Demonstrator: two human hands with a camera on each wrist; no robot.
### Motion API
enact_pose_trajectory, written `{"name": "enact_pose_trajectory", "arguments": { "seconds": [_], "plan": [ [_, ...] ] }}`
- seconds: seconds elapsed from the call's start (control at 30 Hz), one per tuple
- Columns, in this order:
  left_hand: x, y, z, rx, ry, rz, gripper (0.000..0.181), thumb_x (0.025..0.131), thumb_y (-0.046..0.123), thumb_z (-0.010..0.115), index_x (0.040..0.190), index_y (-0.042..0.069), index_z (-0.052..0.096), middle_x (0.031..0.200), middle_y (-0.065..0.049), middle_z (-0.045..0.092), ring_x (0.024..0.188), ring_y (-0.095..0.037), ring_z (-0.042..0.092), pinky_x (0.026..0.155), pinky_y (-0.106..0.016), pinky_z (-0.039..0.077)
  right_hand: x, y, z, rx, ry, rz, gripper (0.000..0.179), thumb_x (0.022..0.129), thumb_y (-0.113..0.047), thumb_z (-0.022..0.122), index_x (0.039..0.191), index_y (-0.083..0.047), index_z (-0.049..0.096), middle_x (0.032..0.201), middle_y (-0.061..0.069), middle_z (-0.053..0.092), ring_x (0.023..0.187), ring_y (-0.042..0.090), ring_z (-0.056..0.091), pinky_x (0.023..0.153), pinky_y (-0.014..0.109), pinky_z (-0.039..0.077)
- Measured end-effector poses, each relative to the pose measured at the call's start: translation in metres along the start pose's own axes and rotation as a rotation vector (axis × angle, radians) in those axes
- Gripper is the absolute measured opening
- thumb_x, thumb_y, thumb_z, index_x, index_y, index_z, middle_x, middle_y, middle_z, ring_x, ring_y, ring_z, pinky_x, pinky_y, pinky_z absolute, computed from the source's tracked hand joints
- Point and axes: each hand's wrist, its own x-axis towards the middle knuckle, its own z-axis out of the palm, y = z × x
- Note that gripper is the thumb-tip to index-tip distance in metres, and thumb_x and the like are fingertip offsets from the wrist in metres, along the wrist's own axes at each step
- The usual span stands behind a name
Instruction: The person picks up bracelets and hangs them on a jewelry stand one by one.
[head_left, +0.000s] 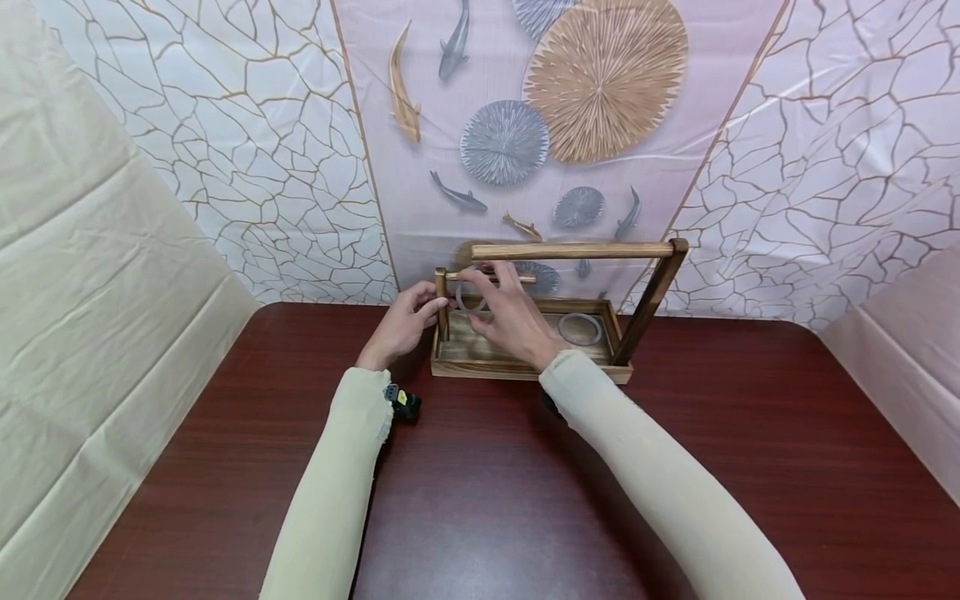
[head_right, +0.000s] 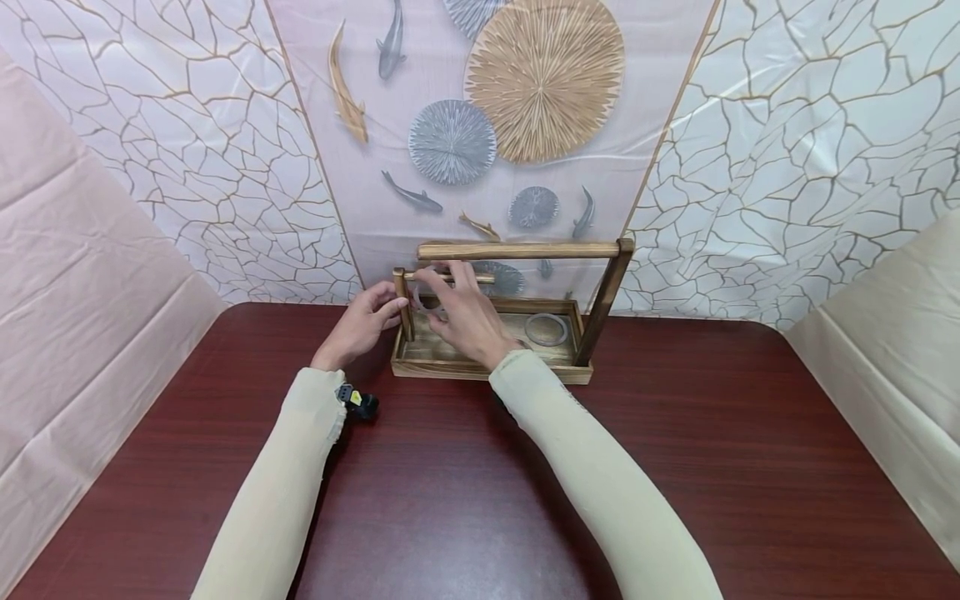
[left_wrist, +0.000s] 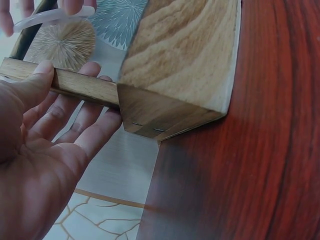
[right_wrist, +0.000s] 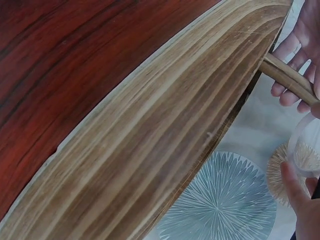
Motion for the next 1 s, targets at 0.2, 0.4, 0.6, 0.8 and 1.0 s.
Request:
{"name": "enact_pose_trajectory", "arguments": {
  "seconds": [0.2, 0.4, 0.6, 0.8, 1.0],
  "plan": [
    [-0.001, 0.001, 0.001, 0.0, 0.001, -0.014, 0.024, 0.107, 0.021, 0.051, 0.124, 0.005, 0.056, 0.127, -0.015, 0.064, 0.126, -0.029, 0.06, 0.11, -0.045, 0.051, 0.002, -0.002, 0.002, 0.014, -0.003, 0.009, 0.061, 0.09, -0.011, 0.075, 0.142, -0.029, 0.047, 0.139, 0.014, 0.044, 0.113, 0.027, 0.048, 0.074, 0.033, 0.058],
    [-0.001, 0.002, 0.001, 0.0, 0.003, -0.02, 0.024, 0.108, 0.021, 0.051, 0.124, 0.005, 0.055, 0.128, -0.014, 0.063, 0.126, -0.029, 0.059, 0.11, -0.045, 0.051, 0.003, -0.002, 0.003, 0.006, 0.001, 0.014, 0.06, 0.091, -0.014, 0.075, 0.142, -0.03, 0.047, 0.139, 0.013, 0.045, 0.11, 0.025, 0.05, 0.071, 0.032, 0.057],
    [-0.001, 0.001, 0.0, -0.001, 0.004, -0.017, 0.024, 0.108, 0.021, 0.051, 0.125, 0.005, 0.055, 0.128, -0.014, 0.062, 0.126, -0.029, 0.059, 0.11, -0.045, 0.051, 0.002, -0.003, 0.003, -0.001, 0.007, 0.016, 0.06, 0.092, -0.017, 0.075, 0.143, -0.029, 0.047, 0.14, 0.013, 0.045, 0.11, 0.026, 0.049, 0.067, 0.035, 0.056],
    [-0.001, 0.001, 0.0, -0.005, 0.004, -0.023, 0.024, 0.108, 0.021, 0.05, 0.124, 0.004, 0.054, 0.129, -0.015, 0.061, 0.126, -0.03, 0.059, 0.111, -0.046, 0.05, -0.001, -0.003, -0.001, -0.021, 0.001, 0.027, 0.064, 0.091, -0.02, 0.077, 0.145, -0.03, 0.045, 0.143, 0.016, 0.043, 0.103, 0.027, 0.054, 0.058, 0.032, 0.054],
    [-0.001, 0.001, 0.0, 0.008, 0.004, -0.005, 0.027, 0.107, 0.025, 0.051, 0.126, 0.007, 0.058, 0.129, -0.014, 0.066, 0.128, -0.028, 0.06, 0.112, -0.048, 0.049, -0.006, -0.002, -0.012, -0.044, -0.026, 0.014, 0.065, 0.092, -0.021, 0.076, 0.147, -0.029, 0.043, 0.148, 0.017, 0.039, 0.096, 0.026, 0.054, 0.052, 0.029, 0.051]
  ]
}}
